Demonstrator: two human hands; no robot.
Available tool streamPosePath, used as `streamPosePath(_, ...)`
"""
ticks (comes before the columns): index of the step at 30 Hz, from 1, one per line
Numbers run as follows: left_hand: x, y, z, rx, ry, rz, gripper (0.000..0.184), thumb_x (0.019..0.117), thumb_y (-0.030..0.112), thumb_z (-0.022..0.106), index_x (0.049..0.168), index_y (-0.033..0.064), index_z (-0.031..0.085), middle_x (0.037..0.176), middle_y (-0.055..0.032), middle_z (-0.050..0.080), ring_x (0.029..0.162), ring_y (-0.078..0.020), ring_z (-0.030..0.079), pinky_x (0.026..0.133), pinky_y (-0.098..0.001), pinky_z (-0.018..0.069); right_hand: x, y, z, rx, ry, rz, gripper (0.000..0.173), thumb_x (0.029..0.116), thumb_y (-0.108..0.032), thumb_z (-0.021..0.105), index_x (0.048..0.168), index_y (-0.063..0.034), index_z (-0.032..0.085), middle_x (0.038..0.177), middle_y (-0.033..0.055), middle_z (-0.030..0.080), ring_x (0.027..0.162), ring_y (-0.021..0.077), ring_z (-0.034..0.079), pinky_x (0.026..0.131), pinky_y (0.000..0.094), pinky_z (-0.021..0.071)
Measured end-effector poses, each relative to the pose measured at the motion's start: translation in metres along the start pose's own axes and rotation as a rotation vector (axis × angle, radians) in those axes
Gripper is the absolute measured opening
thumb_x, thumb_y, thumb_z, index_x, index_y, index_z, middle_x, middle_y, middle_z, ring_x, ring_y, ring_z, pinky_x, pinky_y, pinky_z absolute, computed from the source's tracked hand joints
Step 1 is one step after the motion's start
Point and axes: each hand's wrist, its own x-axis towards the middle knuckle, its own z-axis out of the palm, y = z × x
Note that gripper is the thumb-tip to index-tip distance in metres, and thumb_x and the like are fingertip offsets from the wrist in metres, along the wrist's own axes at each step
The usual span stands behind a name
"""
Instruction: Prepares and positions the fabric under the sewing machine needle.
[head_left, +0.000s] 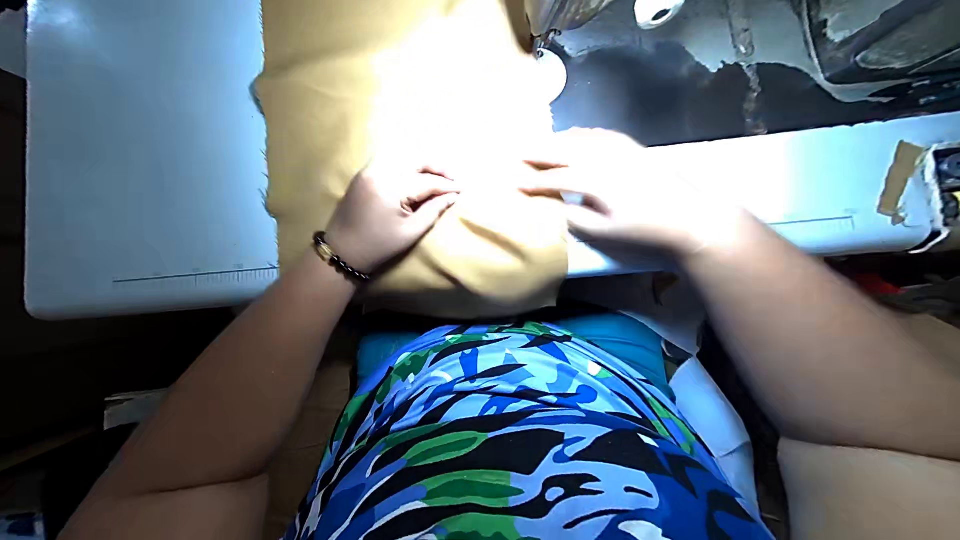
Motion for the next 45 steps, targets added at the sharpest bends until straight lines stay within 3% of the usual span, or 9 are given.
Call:
streamPosePath(4,0.006,-0.042,-0.028,-0.012,-0.002,-0.049,0.015,0.094,0.018,0.071,0.098,0.0076,0.082,0.11,-0.0091,0.074,0.111,-0.0194,0.061,0.1,-0.0308,0.0435,0.017,0.049,-0.05,-0.186,-0.016,0.402,0.04,0.1064,-0.027,0.046,0.138,-0.0108,0.065,0.15,0.0233,0.052,0.139,0.0488,0.046,0.109,0.0677,0.0369)
streamPosePath(9,0.011,-0.051,-0.029,-0.049,-0.017,-0.051,0.017,0.0937,0.018,0.071,0.098,0.0056,0.081,0.117,-0.0094,0.074,0.127,-0.023,0.06,0.113,-0.0359,0.0399,0.075,0.077,-0.035,-0.117,0.197,0.481,0.035,0.1018,-0.026,0.053,0.121,-0.0012,0.068,0.121,0.021,0.067,0.12,0.0302,0.063,0.104,0.0502,0.0455)
streamPosePath(13,-0.011,-0.025,-0.03,-0.024,-0.072,-0.06,0.019,0.0946,0.021,0.069,0.098,0.0064,0.08,0.119,-0.0093,0.074,0.125,-0.0244,0.062,0.112,-0.0418,0.043,0.108,0.083,-0.028,-0.148,-0.001,0.616,0.053,0.0981,-0.032,0.052,0.139,0.0017,0.056,0.144,0.0276,0.053,0.142,0.0401,0.044,0.116,0.0582,0.0333)
streamPosePath(17,-0.036,0.013,-0.02,-0.002,-0.124,-0.085,0.019,0.0946,0.024,0.068,0.101,0.0127,0.082,0.121,-0.0043,0.074,0.12,-0.0219,0.062,0.101,-0.046,0.0456,0.088,0.055,-0.044,-0.116,-0.04,0.526,0.038,0.1041,-0.012,0.042,0.133,0.0012,0.063,0.142,0.0248,0.057,0.142,0.0392,0.045,0.118,0.057,0.0284)
streamPosePath(20,0.0,0.007,0.003,-0.016,-0.092,-0.063,0.018,0.0956,0.025,0.068,0.099,0.0145,0.082,0.119,-0.0028,0.075,0.117,-0.0221,0.064,0.098,-0.0486,0.0462,0.08,0.064,-0.044,-0.036,0.082,0.674,0.027,0.1036,-0.009,0.045,0.124,-0.0064,0.064,0.125,0.0098,0.063,0.126,0.0208,0.056,0.112,0.0416,0.0395)
streamPosePath(21,0.02,0.003,0.01,-0.026,-0.086,-0.073,0.019,0.0962,0.026,0.068,0.099,0.0147,0.082,0.12,-0.0022,0.075,0.119,-0.0209,0.063,0.099,-0.0489,0.0451,0.077,0.062,-0.05,-0.087,0.081,0.698,0.032,0.1041,-0.012,0.047,0.128,-0.0025,0.065,0.131,0.0183,0.064,0.131,0.0316,0.055,0.113,0.0537,0.0364)
streamPosePath(23,0.058,-0.006,0.022,-0.028,-0.09,-0.128,0.021,0.0969,0.03,0.066,0.099,0.0155,0.082,0.122,-0.0009,0.074,0.122,-0.0186,0.063,0.103,-0.0516,0.0429,0.066,0.058,-0.055,-0.137,0.11,0.622,0.037,0.1038,-0.017,0.046,0.132,-0.0006,0.063,0.138,0.0241,0.059,0.137,0.0403,0.049,0.115,0.0614,0.0303)
streamPosePath(29,0.11,-0.017,0.037,0.006,-0.077,-0.177,0.023,0.0963,0.032,0.065,0.1,0.0167,0.081,0.123,0.0001,0.073,0.125,-0.019,0.059,0.103,-0.0516,0.0384,0.031,0.033,-0.02,-0.014,0.237,0.234,0.034,0.1025,-0.013,0.044,0.117,-0.0057,0.074,0.125,0.017,0.068,0.124,0.0305,0.061,0.107,0.046,0.0445)
streamPosePath(45,0.116,-0.028,0.04,0.026,-0.072,-0.097,0.024,0.0985,0.03,0.061,0.101,0.015,0.08,0.123,-0.001,0.072,0.127,-0.019,0.058,0.101,-0.0517,0.0374,0.03,0.04,-0.013,-0.025,0.127,0.276,0.039,0.1025,-0.014,0.043,0.129,-0.0095,0.071,0.143,0.0149,0.059,0.139,0.0328,0.05,0.115,0.0527,0.0364)
